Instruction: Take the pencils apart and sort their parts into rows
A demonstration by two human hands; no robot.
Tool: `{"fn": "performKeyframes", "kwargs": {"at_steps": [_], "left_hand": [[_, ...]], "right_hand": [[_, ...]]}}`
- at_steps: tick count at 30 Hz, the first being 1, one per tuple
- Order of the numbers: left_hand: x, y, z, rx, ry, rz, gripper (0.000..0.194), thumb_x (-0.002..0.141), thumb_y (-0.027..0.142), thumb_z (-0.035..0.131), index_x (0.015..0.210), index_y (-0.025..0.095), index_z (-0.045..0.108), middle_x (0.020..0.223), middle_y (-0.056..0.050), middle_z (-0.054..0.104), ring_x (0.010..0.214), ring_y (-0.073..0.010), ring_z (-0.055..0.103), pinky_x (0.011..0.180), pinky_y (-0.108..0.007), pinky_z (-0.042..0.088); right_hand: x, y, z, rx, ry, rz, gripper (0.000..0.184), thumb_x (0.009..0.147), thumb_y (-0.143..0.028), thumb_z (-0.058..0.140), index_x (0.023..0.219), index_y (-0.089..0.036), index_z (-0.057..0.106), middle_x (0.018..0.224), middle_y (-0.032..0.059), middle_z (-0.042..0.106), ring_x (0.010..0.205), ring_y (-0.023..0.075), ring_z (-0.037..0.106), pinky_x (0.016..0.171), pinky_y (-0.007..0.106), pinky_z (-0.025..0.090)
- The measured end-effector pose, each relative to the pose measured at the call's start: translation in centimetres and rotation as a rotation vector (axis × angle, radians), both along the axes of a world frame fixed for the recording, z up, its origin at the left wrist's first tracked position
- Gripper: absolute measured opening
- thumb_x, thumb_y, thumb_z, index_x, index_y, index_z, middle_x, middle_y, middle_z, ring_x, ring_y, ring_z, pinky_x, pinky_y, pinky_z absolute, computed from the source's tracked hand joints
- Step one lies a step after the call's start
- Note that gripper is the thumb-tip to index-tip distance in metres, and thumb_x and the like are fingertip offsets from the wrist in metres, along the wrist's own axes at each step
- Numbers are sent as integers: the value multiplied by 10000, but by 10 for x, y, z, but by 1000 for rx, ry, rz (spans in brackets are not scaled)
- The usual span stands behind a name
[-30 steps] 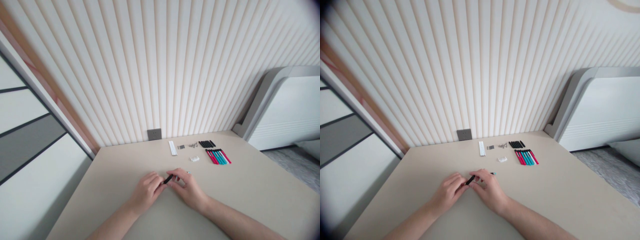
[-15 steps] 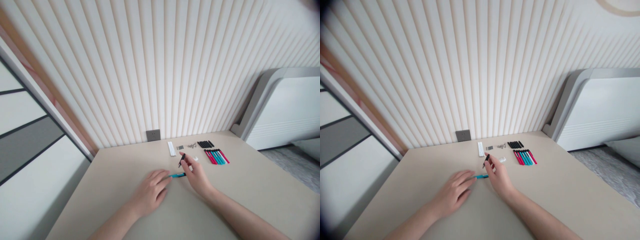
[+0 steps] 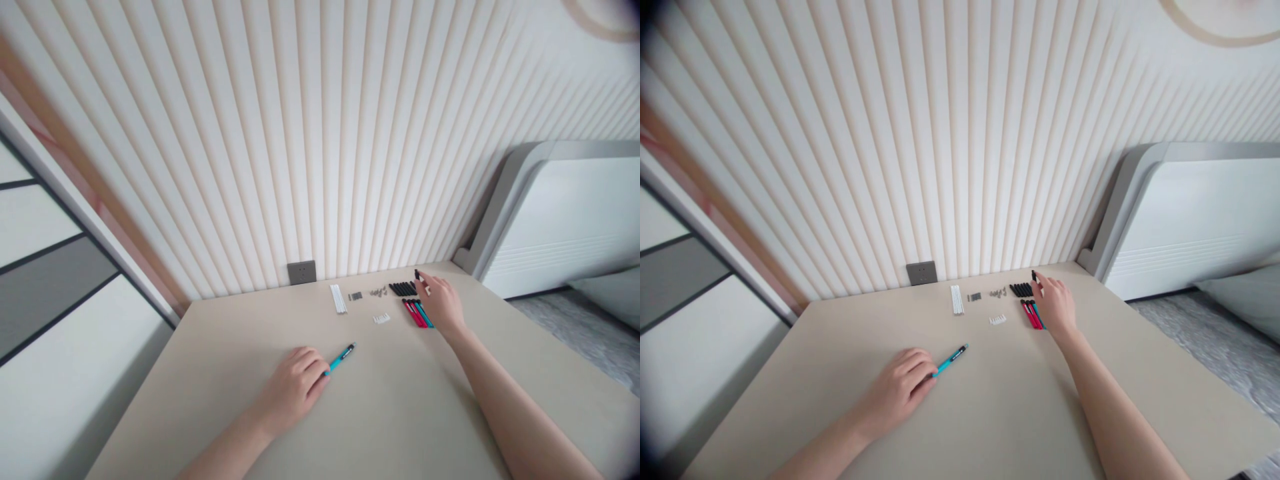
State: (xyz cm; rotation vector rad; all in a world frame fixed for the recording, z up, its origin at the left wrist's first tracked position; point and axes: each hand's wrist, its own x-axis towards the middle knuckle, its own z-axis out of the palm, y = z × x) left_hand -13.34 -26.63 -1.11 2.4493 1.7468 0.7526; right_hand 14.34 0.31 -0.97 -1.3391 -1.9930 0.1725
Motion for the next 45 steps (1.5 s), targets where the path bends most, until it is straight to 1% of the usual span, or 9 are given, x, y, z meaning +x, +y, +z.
{"fn": "performKeyframes", "kwargs": {"at_steps": [7, 13, 16, 20, 24, 31, 34, 38, 45], "left_hand": [[-1, 2, -1, 55, -2, -10, 98, 923, 159, 559, 981, 208, 622, 894, -34, 647, 881, -198, 602, 818, -360, 520], [0, 1, 0, 26, 21, 6, 171, 916, 157, 557, 1062, 218, 623, 917, -43, 647, 903, -216, 609, 839, -386, 529], [0, -1, 1, 34, 24, 44, 265, 929, 182, 542, 1187, 224, 587, 1013, -62, 652, 965, -230, 611, 882, -405, 525], [-2, -2, 0, 120, -22, 140, 449, 950, 249, 543, 1386, 204, 449, 1136, -95, 635, 1038, -240, 604, 897, -390, 527], [-4, -1, -3, 157, -28, 112, 282, 983, 263, 498, 1254, 201, 549, 986, -67, 656, 914, -219, 617, 813, -366, 535], [-1, -1, 1, 182, 32, 62, 172, 986, 302, 508, 927, 184, 619, 786, -34, 616, 764, -196, 565, 699, -330, 484], [-1, -1, 2, 208, 40, 68, 215, 998, 269, 482, 839, 184, 600, 745, -26, 594, 729, -186, 542, 674, -314, 461], [-2, -2, 2, 231, 29, 65, 187, 1001, 269, 478, 904, 180, 611, 765, -28, 603, 739, -183, 541, 694, -315, 455], [-1, -3, -1, 195, 38, 32, 199, 987, 250, 493, 819, 180, 573, 738, -27, 580, 729, -189, 526, 671, -315, 442]], "right_hand": [[18, 18, -9, -106, 95, -1, 373, 941, -406, 420, 941, -147, 689, 824, 127, 704, 676, 200, 597, 655, 309, 458], [8, 11, -2, -73, 143, 55, 495, 982, -463, 332, 1064, -132, 691, 975, 151, 687, 825, 227, 622, 734, 338, 497], [-16, -20, 6, 13, 139, 185, 417, 989, -402, 370, 1161, -179, 677, 1004, 118, 654, 862, 229, 624, 792, 360, 497], [-60, -98, 11, 9, -67, 720, 334, 1005, -256, 401, 1223, -251, 654, 988, 89, 633, 875, 204, 616, 804, 329, 493], [-86, -159, 7, 34, -189, 928, 326, 999, -193, 412, 1229, -228, 640, 926, 81, 627, 834, 192, 587, 792, 325, 488], [-87, -170, 6, -242, 16, 947, 297, 1008, -265, 420, 1181, -240, 659, 973, 66, 634, 890, 181, 596, 819, 294, 484], [-89, -167, 2, -346, 150, 854, 338, 1016, -336, 397, 945, -199, 698, 821, 36, 625, 757, 157, 583, 708, 257, 461], [-92, -166, -3, -489, 207, 750, 473, 1019, -438, 348, 729, -183, 621, 629, -8, 562, 586, 132, 501, 564, 240, 376], [-92, -171, -3, -483, 183, 810, 461, 1017, -440, 338, 672, -198, 526, 601, -24, 517, 556, 124, 452, 568, 247, 341]]}}
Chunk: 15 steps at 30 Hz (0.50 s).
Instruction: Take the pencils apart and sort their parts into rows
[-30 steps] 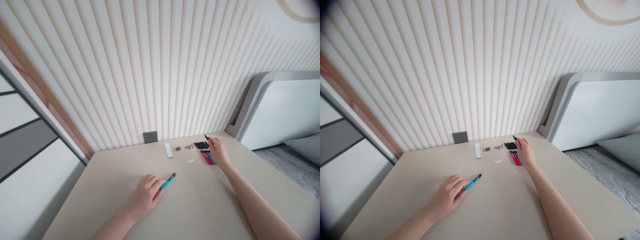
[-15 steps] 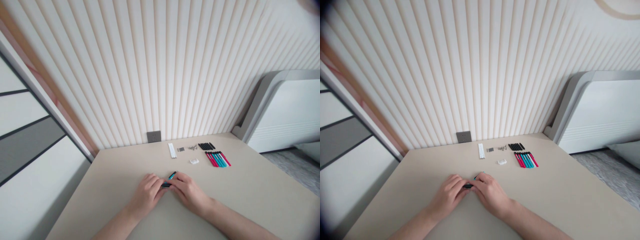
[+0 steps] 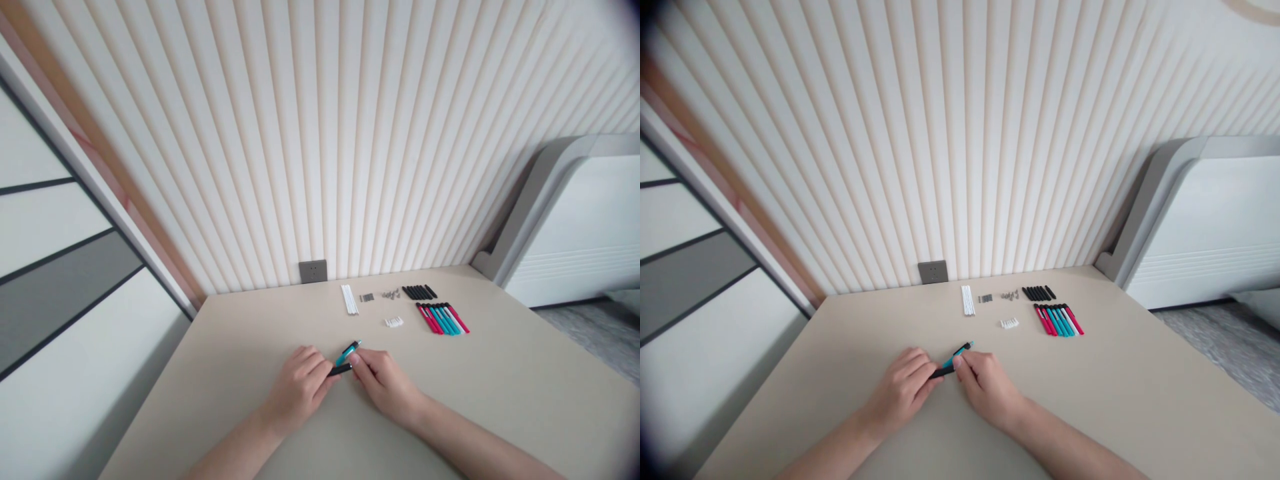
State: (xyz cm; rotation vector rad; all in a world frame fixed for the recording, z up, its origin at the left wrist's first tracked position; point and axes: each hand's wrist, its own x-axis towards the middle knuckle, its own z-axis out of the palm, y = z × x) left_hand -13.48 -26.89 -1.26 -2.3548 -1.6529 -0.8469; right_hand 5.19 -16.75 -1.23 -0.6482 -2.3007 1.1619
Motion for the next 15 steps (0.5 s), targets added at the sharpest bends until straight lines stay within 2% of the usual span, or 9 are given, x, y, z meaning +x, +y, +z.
{"fn": "performKeyframes", "kwargs": {"at_steps": [4, 6, 15], "left_hand": [[1, -2, 1, 27, -27, 14, 128, 990, 261, 492, 1019, 184, 590, 781, -29, 608, 765, -193, 559, 723, -327, 466], [1, -3, 1, 41, -24, -4, 145, 1001, 261, 469, 1043, 186, 586, 770, -26, 610, 752, -185, 561, 715, -320, 469], [2, -3, -6, 4, -15, -35, 349, 1037, 310, 322, 795, 193, 543, 691, -32, 551, 680, -182, 506, 627, -316, 417]], "right_hand": [[-1, -1, -4, 6, 12, 14, 478, 1017, -454, 329, 658, -201, 518, 584, -24, 503, 545, 128, 447, 552, 247, 340], [0, -1, -5, 7, 26, 23, 473, 1015, -458, 337, 671, -198, 531, 598, -23, 516, 560, 129, 464, 559, 242, 356], [3, -6, -3, 52, 13, 71, 409, 1022, -410, 350, 702, -207, 507, 665, -9, 547, 614, 137, 469, 604, 245, 377]]}}
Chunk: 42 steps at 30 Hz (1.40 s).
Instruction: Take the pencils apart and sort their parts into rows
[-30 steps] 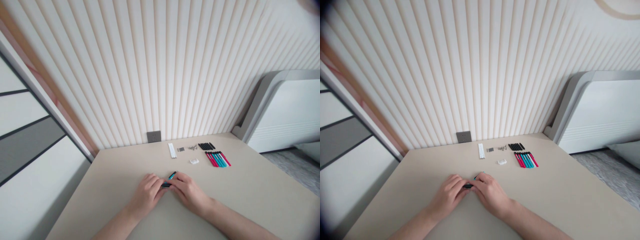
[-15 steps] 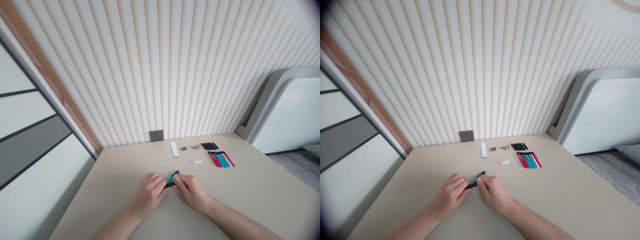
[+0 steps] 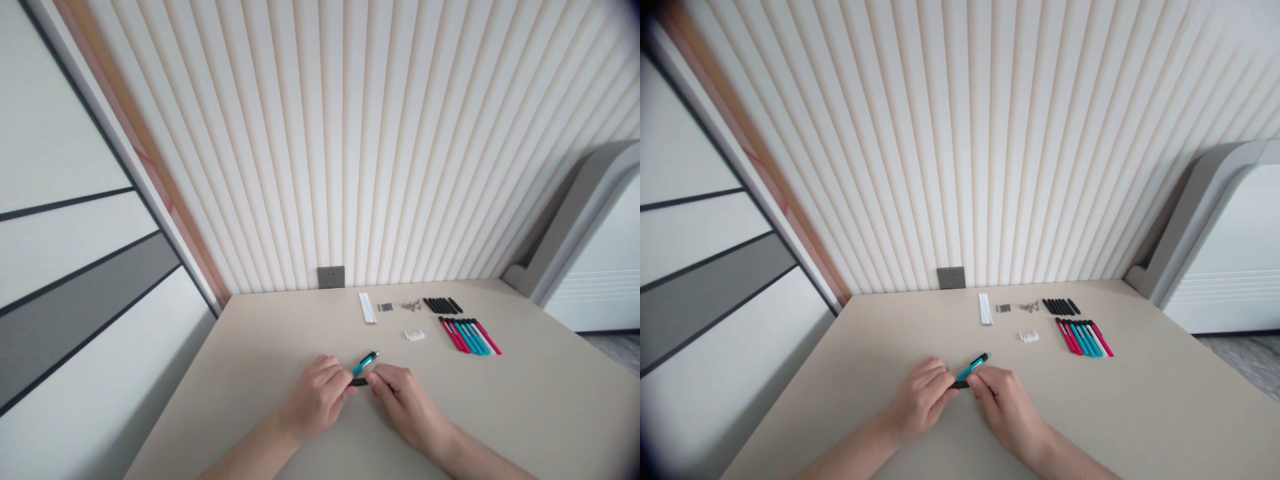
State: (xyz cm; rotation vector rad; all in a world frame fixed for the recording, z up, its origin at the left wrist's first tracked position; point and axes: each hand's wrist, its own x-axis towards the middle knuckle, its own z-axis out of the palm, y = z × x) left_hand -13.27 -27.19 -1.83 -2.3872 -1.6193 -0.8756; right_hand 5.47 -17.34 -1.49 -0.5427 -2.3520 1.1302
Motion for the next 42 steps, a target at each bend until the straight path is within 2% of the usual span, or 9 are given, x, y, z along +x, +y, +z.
{"fn": "performKeyframes", "kwargs": {"at_steps": [6, 11, 13, 17, 22, 27, 30, 35, 42], "left_hand": [[2, -3, -3, 9, 0, 16, 391, 1039, 308, 288, 718, 205, 485, 636, -19, 516, 643, -182, 487, 620, -326, 397], [3, -4, -1, 11, -33, 60, 345, 1027, 261, 312, 733, 208, 484, 641, -15, 523, 642, -178, 497, 598, -308, 381], [3, -3, 0, 12, -37, 75, 341, 1027, 264, 324, 729, 209, 480, 641, -13, 526, 644, -178, 500, 598, -303, 379], [2, -2, -1, 11, -37, 108, 323, 1030, 274, 344, 753, 203, 494, 659, -14, 548, 663, -177, 507, 611, -298, 380], [3, -2, -3, 12, -29, 105, 324, 1036, 293, 335, 775, 195, 499, 676, -14, 563, 679, -177, 512, 629, -296, 378], [3, -1, -5, 8, -12, 119, 345, 1033, 288, 331, 726, 204, 465, 637, -7, 541, 661, -179, 507, 613, -299, 363], [3, -1, -7, 0, -23, 136, 334, 1031, 288, 335, 736, 203, 467, 649, -7, 541, 672, -179, 515, 619, -294, 367], [3, -2, -6, 5, -30, 124, 334, 1032, 292, 329, 747, 201, 478, 661, -12, 552, 678, -181, 515, 630, -300, 373], [3, 0, -6, 9, -52, 126, 342, 1015, 236, 343, 693, 204, 455, 600, -2, 521, 637, -172, 501, 609, -297, 364]], "right_hand": [[2, -1, -2, 29, -14, 39, 343, 1026, -357, 360, 748, -218, 505, 723, 6, 583, 660, 151, 515, 637, 259, 401], [2, 3, 0, 28, 12, 52, 227, 1010, -325, 409, 924, -222, 592, 891, 44, 639, 814, 177, 593, 745, 280, 446], [2, 4, 1, 41, 17, 34, 213, 999, -327, 434, 945, -220, 610, 889, 48, 638, 812, 182, 593, 746, 285, 449], [1, 7, 0, 8, 43, 14, 289, 1012, -367, 396, 936, -206, 623, 865, 47, 638, 791, 177, 586, 743, 281, 443], [-2, 10, -7, -43, -23, -21, 434, 1023, -424, 345, 741, -190, 577, 714, 21, 590, 679, 156, 536, 655, 263, 410], [-1, 13, -9, -40, -1, -2, 277, 981, -400, 470, 953, -207, 667, 859, 36, 655, 781, 174, 580, 732, 273, 441], [-1, 12, -12, -72, 16, -11, 291, 971, -425, 484, 1009, -206, 671, 873, 44, 664, 773, 179, 583, 723, 278, 451], [-3, 11, -13, -97, 8, 16, 423, 1012, -435, 380, 815, -187, 660, 766, 32, 642, 722, 161, 577, 677, 258, 437], [0, 13, -8, -58, 69, -17, 231, 952, -360, 538, 1014, -221, 711, 867, 44, 682, 766, 170, 604, 735, 271, 477]]}}
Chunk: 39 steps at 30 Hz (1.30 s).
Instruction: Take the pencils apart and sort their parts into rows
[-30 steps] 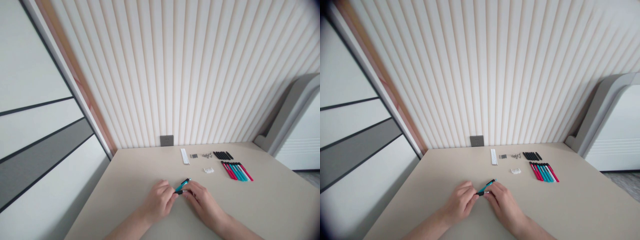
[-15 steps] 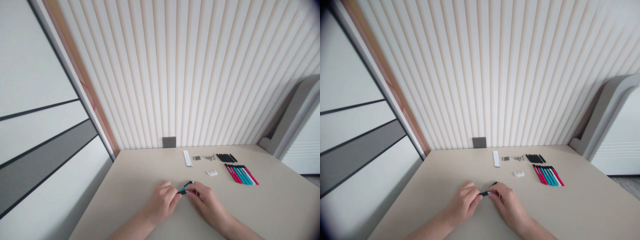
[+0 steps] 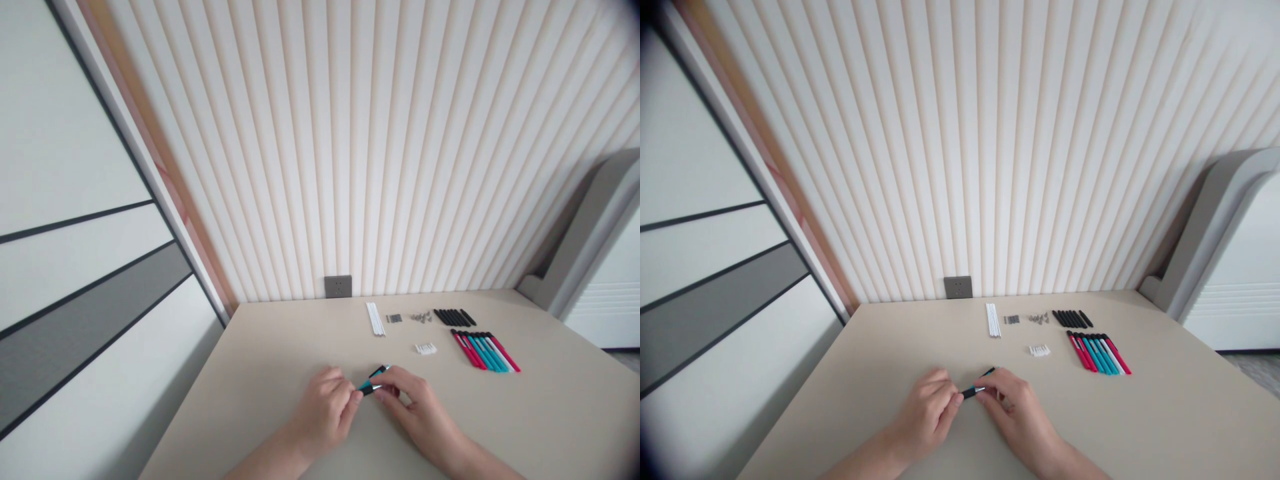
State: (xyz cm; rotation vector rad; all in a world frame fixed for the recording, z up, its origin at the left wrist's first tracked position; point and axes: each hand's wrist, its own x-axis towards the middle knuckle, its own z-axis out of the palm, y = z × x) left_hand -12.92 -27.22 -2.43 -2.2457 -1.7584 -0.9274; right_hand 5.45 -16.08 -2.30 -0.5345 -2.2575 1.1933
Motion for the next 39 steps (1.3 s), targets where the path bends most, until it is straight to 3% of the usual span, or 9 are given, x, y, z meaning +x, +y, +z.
{"fn": "performKeyframes", "kwargs": {"at_steps": [11, 16, 18, 22, 27, 31, 35, 39], "left_hand": [[-1, 0, 4, -29, -38, -30, 366, 1018, 243, 330, 680, 204, 465, 587, -5, 513, 634, -174, 505, 623, -305, 386], [0, -3, 10, -74, -82, -77, 163, 998, 303, 452, 998, 181, 559, 747, -21, 594, 721, -185, 552, 671, -299, 429], [1, -3, 10, -72, -61, -87, 115, 973, 277, 522, 1039, 189, 555, 756, -11, 597, 730, -182, 557, 676, -291, 435], [3, 0, 8, -58, -12, -41, 60, 947, 167, 546, 994, 201, 562, 806, -12, 621, 763, -178, 566, 703, -289, 446], [6, -2, 12, -116, 87, -43, 94, 898, 270, 617, 924, 191, 573, 839, -33, 611, 804, -208, 558, 741, -345, 463], [7, -4, 17, -172, 120, -39, 72, 885, 250, 608, 901, 183, 588, 877, -49, 598, 843, -224, 552, 770, -375, 473], [7, -3, 23, -258, 77, -69, 244, 876, 193, 615, 1120, 208, 601, 1047, -61, 616, 977, -244, 556, 879, -419, 478], [7, 0, 30, -294, 54, -119, 412, 876, 132, 587, 1275, 228, 554, 1272, -71, 588, 1163, -251, 522, 1011, -446, 447]], "right_hand": [[-1, -1, 0, 33, 167, 71, 177, 971, -259, 521, 990, -222, 693, 948, 59, 677, 888, 163, 630, 813, 267, 494], [-2, -1, 0, 18, 144, 47, 174, 963, -259, 535, 977, -216, 703, 895, 54, 673, 829, 158, 619, 769, 260, 492], [-3, -1, 1, 2, 130, 24, 174, 959, -271, 542, 963, -211, 706, 884, 54, 672, 816, 158, 616, 763, 259, 490], [-4, -1, 3, -2, 95, 1, 169, 952, -281, 553, 952, -214, 708, 884, 48, 674, 802, 157, 614, 754, 257, 488], [-8, -3, 0, 38, 51, 29, 218, 971, -305, 512, 946, -210, 708, 904, 64, 684, 861, 182, 634, 787, 284, 500], [-8, -2, -1, 90, 49, 38, 251, 987, -323, 477, 955, -205, 697, 926, 78, 683, 878, 187, 635, 806, 299, 511], [3, 23, 5, 231, 67, -50, 281, 1010, -288, 408, 1050, -204, 673, 1019, 95, 669, 961, 195, 621, 868, 319, 496], [29, 79, 7, 409, -16, -328, 275, 997, -308, 416, 1061, -200, 660, 1059, 107, 675, 1001, 235, 615, 885, 363, 480]]}}
